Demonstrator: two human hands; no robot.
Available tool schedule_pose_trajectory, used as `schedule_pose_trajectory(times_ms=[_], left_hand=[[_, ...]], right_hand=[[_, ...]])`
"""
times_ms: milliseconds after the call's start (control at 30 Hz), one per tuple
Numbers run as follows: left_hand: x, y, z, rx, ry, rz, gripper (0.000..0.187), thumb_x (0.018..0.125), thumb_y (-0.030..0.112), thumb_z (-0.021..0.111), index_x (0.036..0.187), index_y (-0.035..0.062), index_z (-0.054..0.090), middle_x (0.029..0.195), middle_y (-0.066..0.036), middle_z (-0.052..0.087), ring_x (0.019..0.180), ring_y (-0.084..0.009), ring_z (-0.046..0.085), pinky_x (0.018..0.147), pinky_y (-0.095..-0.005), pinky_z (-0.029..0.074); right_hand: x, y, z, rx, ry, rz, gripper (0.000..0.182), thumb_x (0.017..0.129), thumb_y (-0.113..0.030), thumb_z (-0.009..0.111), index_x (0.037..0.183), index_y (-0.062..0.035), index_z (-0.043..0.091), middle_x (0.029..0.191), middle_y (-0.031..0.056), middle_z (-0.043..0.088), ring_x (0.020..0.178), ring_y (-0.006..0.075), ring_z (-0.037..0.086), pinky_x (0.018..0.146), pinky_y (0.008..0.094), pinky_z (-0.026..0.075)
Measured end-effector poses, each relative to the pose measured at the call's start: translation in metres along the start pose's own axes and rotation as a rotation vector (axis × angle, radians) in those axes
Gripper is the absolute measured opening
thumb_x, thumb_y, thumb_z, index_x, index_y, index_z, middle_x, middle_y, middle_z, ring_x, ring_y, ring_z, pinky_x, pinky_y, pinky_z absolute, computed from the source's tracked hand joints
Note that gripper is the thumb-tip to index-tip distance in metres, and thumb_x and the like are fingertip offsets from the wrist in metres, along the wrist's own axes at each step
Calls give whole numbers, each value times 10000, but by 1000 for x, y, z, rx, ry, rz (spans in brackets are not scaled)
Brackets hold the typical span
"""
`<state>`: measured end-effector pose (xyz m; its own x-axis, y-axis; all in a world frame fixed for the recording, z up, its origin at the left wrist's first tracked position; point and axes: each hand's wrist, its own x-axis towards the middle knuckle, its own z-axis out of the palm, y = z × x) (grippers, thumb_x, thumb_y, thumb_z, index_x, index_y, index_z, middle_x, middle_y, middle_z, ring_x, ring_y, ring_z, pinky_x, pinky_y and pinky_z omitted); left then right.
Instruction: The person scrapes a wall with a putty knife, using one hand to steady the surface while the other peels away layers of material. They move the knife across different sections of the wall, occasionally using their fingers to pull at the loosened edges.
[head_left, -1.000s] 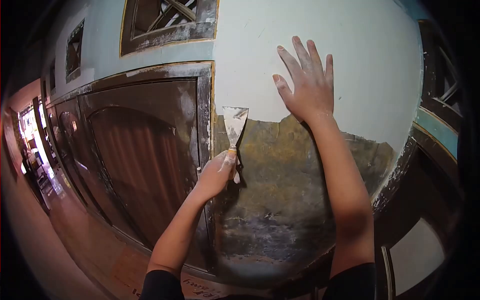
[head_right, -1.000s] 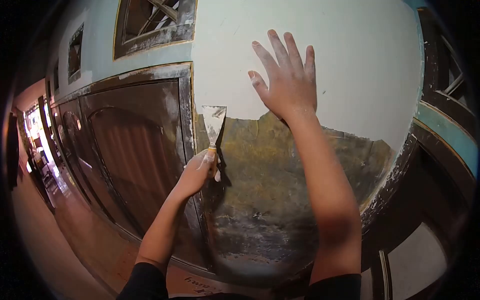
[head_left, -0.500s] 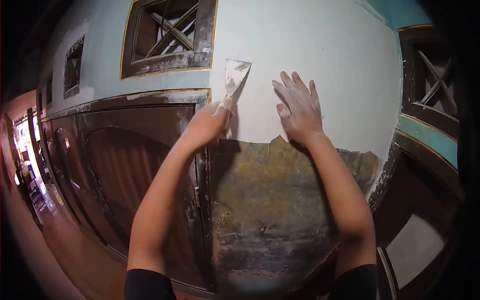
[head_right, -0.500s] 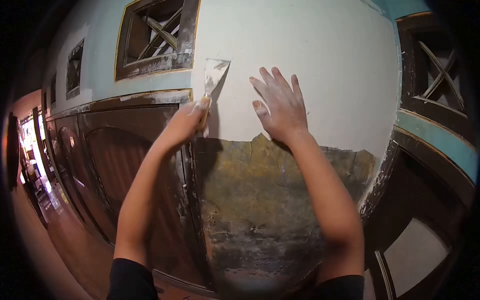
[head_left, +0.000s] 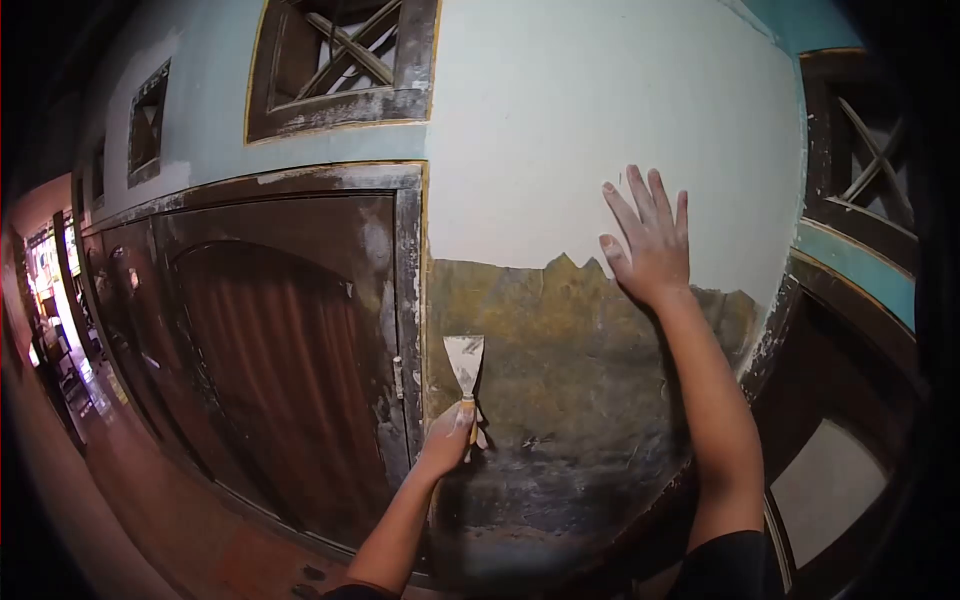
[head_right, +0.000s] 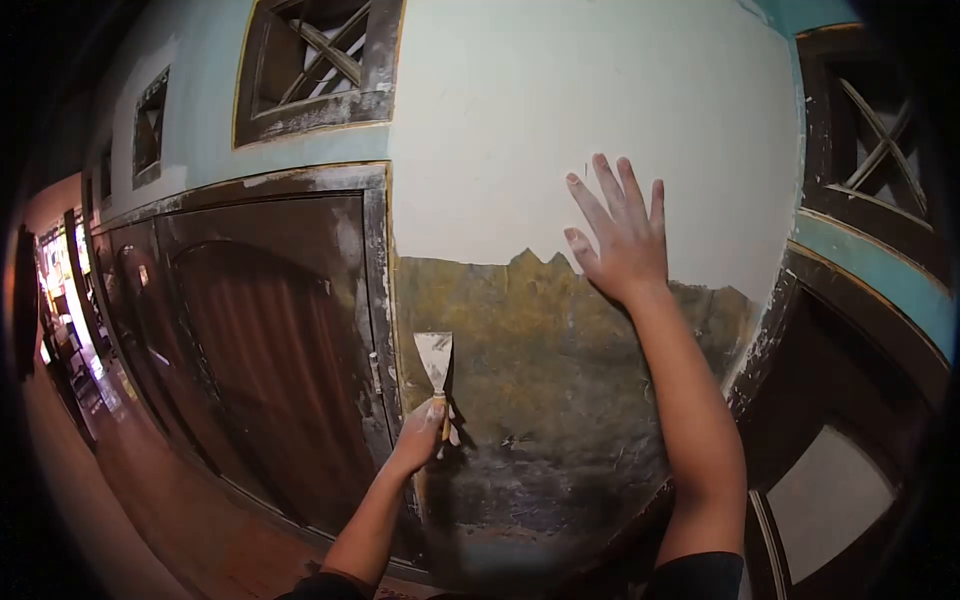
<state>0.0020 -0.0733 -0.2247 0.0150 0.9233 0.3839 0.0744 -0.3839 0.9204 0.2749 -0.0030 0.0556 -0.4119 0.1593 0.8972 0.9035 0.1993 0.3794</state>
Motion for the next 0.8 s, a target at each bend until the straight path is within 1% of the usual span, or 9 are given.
schedule_pose_trajectory(times_ms=[100, 200, 400, 467, 500, 633, 733, 767, 800], left_hand=[[-6, -31, 7, -19, -33, -21, 475, 1064, 480, 393, 1001, 33, 543, 692, -84, 635, 521, -134, 533, 464, -274, 403], [-13, -48, 11, -51, -31, -59, 494, 1056, 505, 386, 973, 51, 564, 680, -60, 649, 481, -128, 527, 479, -301, 418], [-18, -39, 22, -143, -21, -111, 416, 1067, 429, 402, 973, 53, 552, 670, -53, 639, 467, -120, 517, 456, -285, 406], [-18, -40, 24, -138, 8, -109, 410, 1069, 420, 403, 962, 50, 545, 657, -52, 625, 465, -122, 515, 450, -282, 402], [-18, -40, 25, -160, 10, -107, 412, 1070, 420, 401, 958, 50, 542, 643, -44, 607, 459, -122, 509, 450, -282, 401], [-23, -45, 29, -138, 34, -114, 405, 1072, 416, 399, 961, 54, 541, 628, -41, 585, 448, -128, 495, 450, -290, 404], [-26, -45, 34, -112, 49, -102, 415, 1070, 423, 399, 951, 52, 544, 629, -43, 590, 466, -131, 516, 459, -294, 411], [-26, -52, 39, -98, 63, -85, 469, 1043, 513, 427, 982, 58, 522, 613, -61, 564, 434, -141, 487, 407, -278, 390], [-23, -55, 41, -96, 66, -80, 469, 1043, 513, 427, 982, 58, 522, 613, -61, 564, 434, -141, 487, 407, -278, 390]], right_hand=[[-24, -8, 6, 8, -22, 31, 641, 923, -387, 584, 1528, -291, 396, 1649, 53, 229, 1532, 302, 146, 1200, 635, 101], [-56, -19, 13, 14, -64, 70, 650, 915, -384, 596, 1527, -284, 399, 1652, 56, 223, 1534, 306, 138, 1192, 649, 102], [-97, -26, 19, 33, -167, 111, 655, 891, -372, 623, 1510, -270, 432, 1645, 75, 241, 1530, 322, 146, 1183, 666, 94], [-116, -24, 25, 65, -100, 114, 619, 888, -366, 626, 1480, -263, 479, 1627, 82, 289, 1521, 339, 172, 1182, 668, 90], [-127, -23, 24, 91, -121, 156, 579, 874, -357, 634, 1433, -243, 537, 1599, 115, 335, 1506, 376, 197, 1174, 682, 92], [-192, -13, 33, 110, -145, 256, 579, 851, -333, 639, 1407, -192, 560, 1586, 157, 338, 1496, 410, 196, 1168, 694, 75], [-241, -8, 38, 98, -218, 336, 587, 835, -309, 640, 1387, -123, 566, 1566, 222, 335, 1482, 462, 188, 1162, 705, 49], [-254, -7, 40, 120, -219, 359, 590, 831, -299, 637, 1381, -98, 564, 1563, 244, 327, 1479, 477, 178, 1161, 706, 39], [-265, -8, 42, 143, -224, 381, 593, 828, -290, 634, 1375, -73, 562, 1560, 267, 319, 1477, 491, 168, 1160, 707, 30]])
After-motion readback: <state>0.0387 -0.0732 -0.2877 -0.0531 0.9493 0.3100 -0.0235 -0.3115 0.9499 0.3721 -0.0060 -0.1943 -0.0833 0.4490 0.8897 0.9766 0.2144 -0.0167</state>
